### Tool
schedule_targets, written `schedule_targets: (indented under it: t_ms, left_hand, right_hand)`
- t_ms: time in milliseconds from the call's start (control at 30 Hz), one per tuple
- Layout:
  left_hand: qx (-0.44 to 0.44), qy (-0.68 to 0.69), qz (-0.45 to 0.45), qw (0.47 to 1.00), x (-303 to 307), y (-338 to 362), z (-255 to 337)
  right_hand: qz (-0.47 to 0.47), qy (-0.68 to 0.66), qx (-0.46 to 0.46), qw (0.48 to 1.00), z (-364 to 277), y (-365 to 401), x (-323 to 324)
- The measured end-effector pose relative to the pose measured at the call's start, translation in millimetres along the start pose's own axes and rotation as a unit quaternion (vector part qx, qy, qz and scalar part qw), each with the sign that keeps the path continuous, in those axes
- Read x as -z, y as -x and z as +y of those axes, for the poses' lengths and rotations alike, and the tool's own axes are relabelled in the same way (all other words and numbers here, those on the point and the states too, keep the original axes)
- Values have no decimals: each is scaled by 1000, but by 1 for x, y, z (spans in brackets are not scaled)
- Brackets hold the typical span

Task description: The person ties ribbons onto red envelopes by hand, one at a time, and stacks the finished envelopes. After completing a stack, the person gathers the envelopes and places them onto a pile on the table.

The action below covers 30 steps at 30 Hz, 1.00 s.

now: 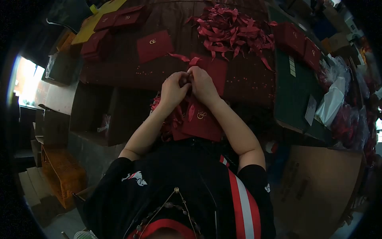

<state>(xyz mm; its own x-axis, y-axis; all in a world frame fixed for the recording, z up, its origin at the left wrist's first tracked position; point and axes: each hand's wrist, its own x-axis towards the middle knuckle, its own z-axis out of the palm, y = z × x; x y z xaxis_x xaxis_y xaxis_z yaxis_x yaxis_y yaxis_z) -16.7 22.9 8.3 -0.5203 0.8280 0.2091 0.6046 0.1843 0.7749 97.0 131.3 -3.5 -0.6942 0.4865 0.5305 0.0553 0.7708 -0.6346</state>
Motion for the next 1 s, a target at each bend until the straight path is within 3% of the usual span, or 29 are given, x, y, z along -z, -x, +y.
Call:
schedule_targets:
  t_ms: [167,233,267,367,467,533,667,733,833,933,1000]
  left_hand:
    - [5,73,-55,996,19,-8,-8]
    - [-42,-57,-66,995,25,-16,-17]
    - [-41,-57,-64,995,23,-19,-19]
    - [-55,-65,-87,993,17,-29,-16]
    - [-8,10,-107,994,6,-37,-18]
    - [-53,-65,-44,995,0,-33,-15]
    - [-95,-33,-45,994,1,-29,-17]
    - [-173,-108,-21,979,10,-24,-17]
    - [-202,-226,10,953,30,-20,-20]
    - [-147,-238,115,953,77,-26,-51]
    - [-132,-243,81,958,89,-19,-59]
  right_hand:
    - [17,-14,-30,999,1,1,12]
    - [40,-20,-67,997,5,4,12]
    - [39,-21,-66,997,9,5,12]
    - [33,-104,-111,988,16,4,14]
    - [13,-173,-161,972,15,0,21]
    - [-4,-218,-168,961,16,0,24]
    - [6,-213,-171,962,16,0,28]
    - [29,-193,-172,965,23,4,28]
    - [80,-232,-187,951,40,6,26]
    - [116,-249,-186,943,49,7,32]
    - [114,-229,-177,950,50,6,32]
